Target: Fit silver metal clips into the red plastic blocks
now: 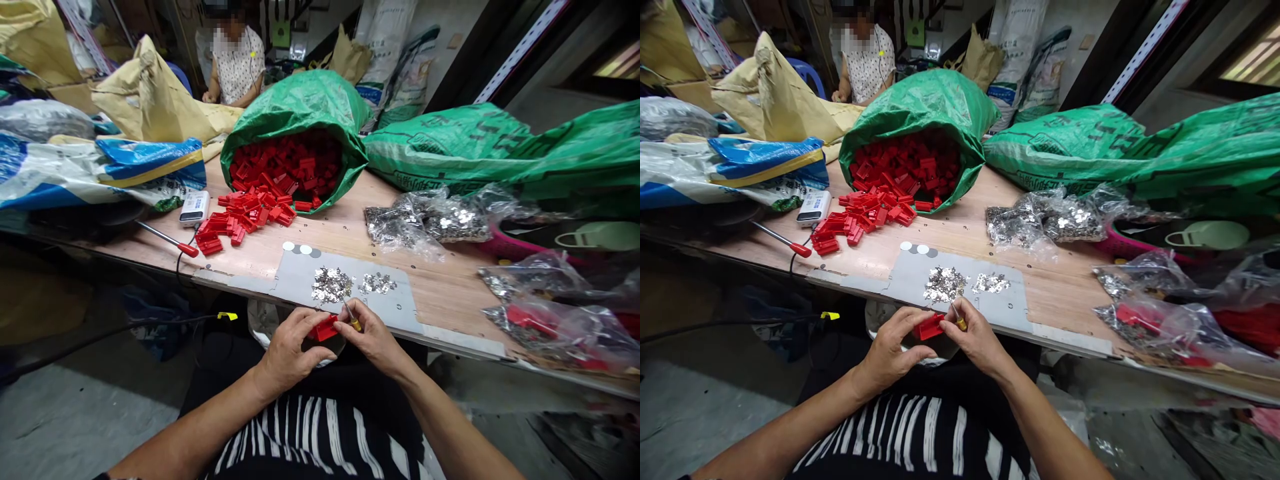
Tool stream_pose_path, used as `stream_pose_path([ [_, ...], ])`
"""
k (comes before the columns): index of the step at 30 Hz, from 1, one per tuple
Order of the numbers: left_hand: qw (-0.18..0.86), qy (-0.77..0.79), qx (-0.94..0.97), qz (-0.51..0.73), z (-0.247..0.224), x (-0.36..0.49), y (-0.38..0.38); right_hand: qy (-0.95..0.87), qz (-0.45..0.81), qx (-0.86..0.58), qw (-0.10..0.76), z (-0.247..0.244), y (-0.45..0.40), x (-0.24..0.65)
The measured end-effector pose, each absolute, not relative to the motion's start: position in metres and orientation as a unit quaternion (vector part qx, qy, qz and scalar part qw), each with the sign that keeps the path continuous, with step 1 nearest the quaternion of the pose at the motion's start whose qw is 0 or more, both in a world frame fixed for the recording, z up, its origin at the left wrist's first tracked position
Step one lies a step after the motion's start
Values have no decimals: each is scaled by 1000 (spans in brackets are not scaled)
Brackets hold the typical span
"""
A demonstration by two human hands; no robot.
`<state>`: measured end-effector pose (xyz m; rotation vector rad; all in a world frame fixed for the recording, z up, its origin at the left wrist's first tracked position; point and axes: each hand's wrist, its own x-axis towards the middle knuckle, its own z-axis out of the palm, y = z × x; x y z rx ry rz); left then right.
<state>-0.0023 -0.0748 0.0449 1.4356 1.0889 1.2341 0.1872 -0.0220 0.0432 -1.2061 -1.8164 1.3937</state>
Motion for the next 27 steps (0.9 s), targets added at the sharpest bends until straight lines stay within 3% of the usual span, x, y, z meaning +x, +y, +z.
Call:
stream_pose_path([
  [13,466,433,577,513,41,-7,-82,-552,681,-415,242,46,-36,184],
  [20,522,413,524,531,35,-12,-80,-490,759,-371,214,53,-34,182],
  [23,504,439,499,552,34,-14,-79,-564,700,-390,198,59,-23,180],
  [27,480,463,485,566,36,-18,-77,-758,381,-481,221,66,-1,171],
])
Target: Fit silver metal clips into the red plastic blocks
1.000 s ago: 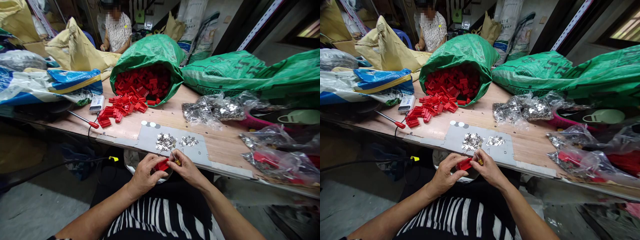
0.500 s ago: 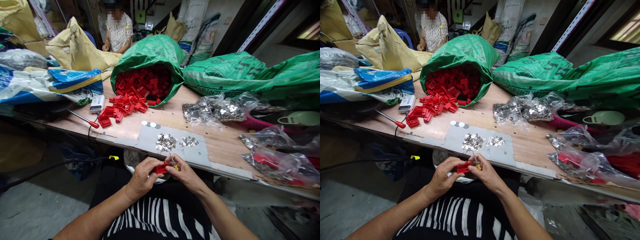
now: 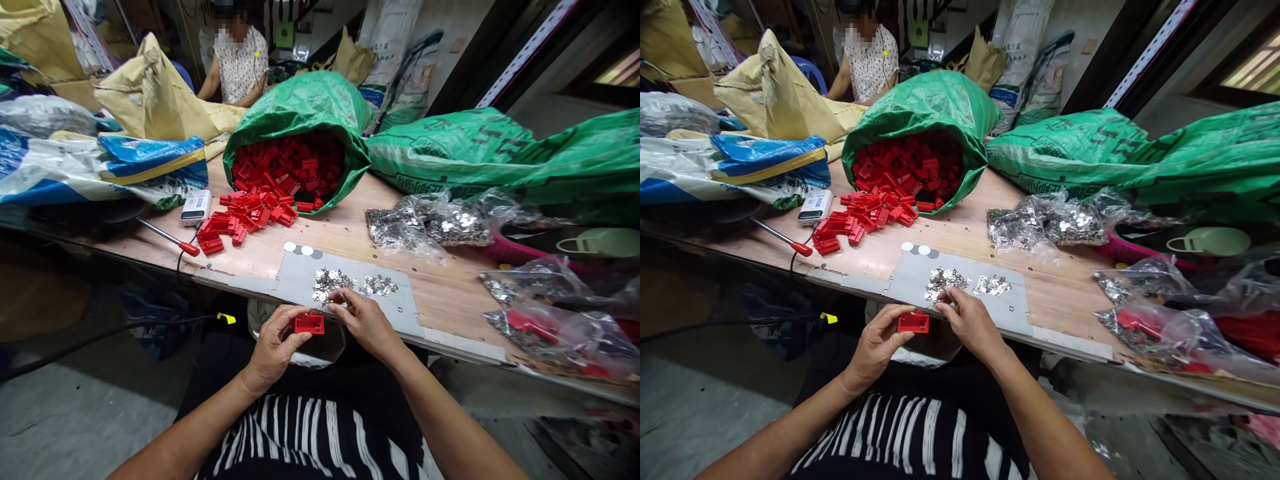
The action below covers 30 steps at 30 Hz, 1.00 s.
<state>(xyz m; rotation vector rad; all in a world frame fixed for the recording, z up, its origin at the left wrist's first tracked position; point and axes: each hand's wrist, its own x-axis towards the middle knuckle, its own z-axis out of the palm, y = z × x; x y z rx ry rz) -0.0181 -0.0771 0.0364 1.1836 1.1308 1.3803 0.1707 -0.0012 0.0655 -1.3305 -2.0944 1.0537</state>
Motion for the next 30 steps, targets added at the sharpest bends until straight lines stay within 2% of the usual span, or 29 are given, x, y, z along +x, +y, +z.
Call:
stream_pose_path([
  [3,465,475,491,563,38,-23,-77,-828,212,-483,188,65,10,161],
  [10,439,497,506,551,34,-26,-74,-855,131,-490,109,60,17,144],
  [15,470,489,446,583,28,-23,-70,-855,142,-484,122,62,21,144],
  [19,482,484,438,585,24,-24,-66,-832,209,-488,163,70,21,149],
  [24,497,481,454,562,25,-26,-63,-828,310,-416,212,78,9,152],
  [30,574,419,394,583,30,-23,-60,-851,311,-339,252,77,0,151],
])
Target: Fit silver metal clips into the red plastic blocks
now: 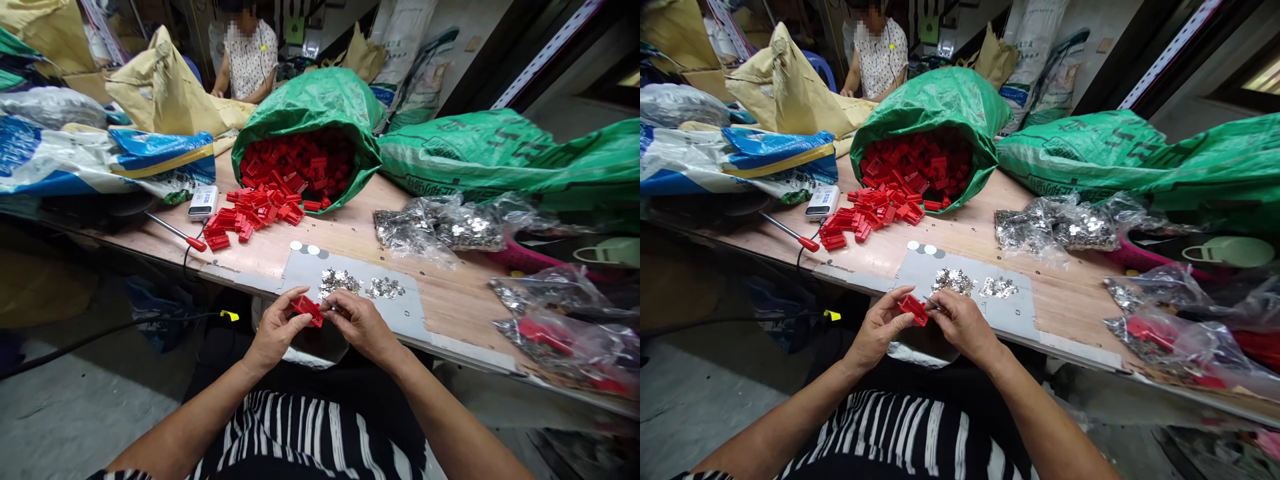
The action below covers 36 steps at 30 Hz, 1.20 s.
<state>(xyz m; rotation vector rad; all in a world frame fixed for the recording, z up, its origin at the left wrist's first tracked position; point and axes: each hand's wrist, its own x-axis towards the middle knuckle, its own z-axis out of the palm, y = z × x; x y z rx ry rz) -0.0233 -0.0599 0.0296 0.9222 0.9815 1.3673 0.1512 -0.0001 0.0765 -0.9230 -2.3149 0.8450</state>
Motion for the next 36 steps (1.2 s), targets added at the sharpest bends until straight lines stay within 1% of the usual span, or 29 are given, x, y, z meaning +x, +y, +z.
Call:
stream_pose_path([
  [5,617,382,342,597,33,-23,-58,-863,335,-285,249,79,0,155],
  [11,628,382,343,585,34,-23,-58,-857,363,-261,254,75,1,155],
  [16,624,384,350,584,33,-22,-58,-829,408,-285,255,69,0,155],
  [21,616,386,364,582,33,-23,-58,-787,442,-351,251,65,0,158],
  [25,600,398,389,575,34,-23,-58,-773,438,-386,248,66,-2,161],
  [28,562,419,432,568,33,-24,-56,-802,386,-383,247,65,-4,162],
  [34,364,501,578,532,29,-31,-46,-843,288,-383,245,53,-9,157],
  [36,330,512,598,521,28,-32,-42,-837,277,-405,242,50,-9,154],
])
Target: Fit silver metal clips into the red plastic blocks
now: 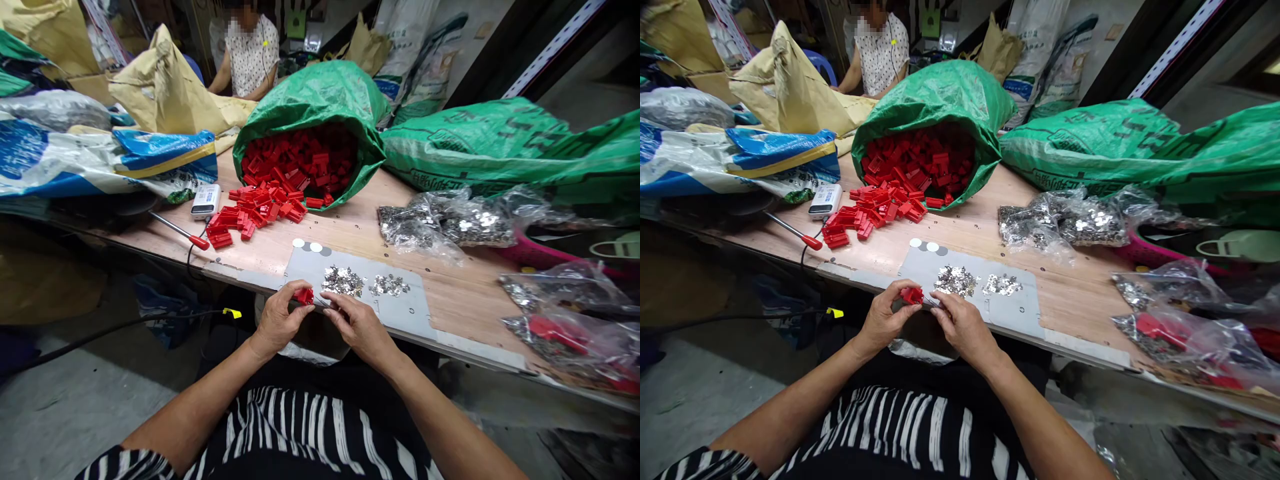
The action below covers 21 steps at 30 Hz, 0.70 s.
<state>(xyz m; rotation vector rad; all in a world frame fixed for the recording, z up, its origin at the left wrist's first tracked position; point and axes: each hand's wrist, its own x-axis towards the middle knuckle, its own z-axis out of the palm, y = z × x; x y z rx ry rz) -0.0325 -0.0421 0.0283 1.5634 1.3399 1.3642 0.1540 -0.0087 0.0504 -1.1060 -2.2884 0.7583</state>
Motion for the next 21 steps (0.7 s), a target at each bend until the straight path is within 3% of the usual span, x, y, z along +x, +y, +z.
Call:
stream_pose_path([
  [9,296,498,648,494,25,-35,-29,-848,243,-417,220,49,-2,148],
  [21,334,494,640,485,24,-38,-27,-850,230,-433,191,48,-1,142],
])
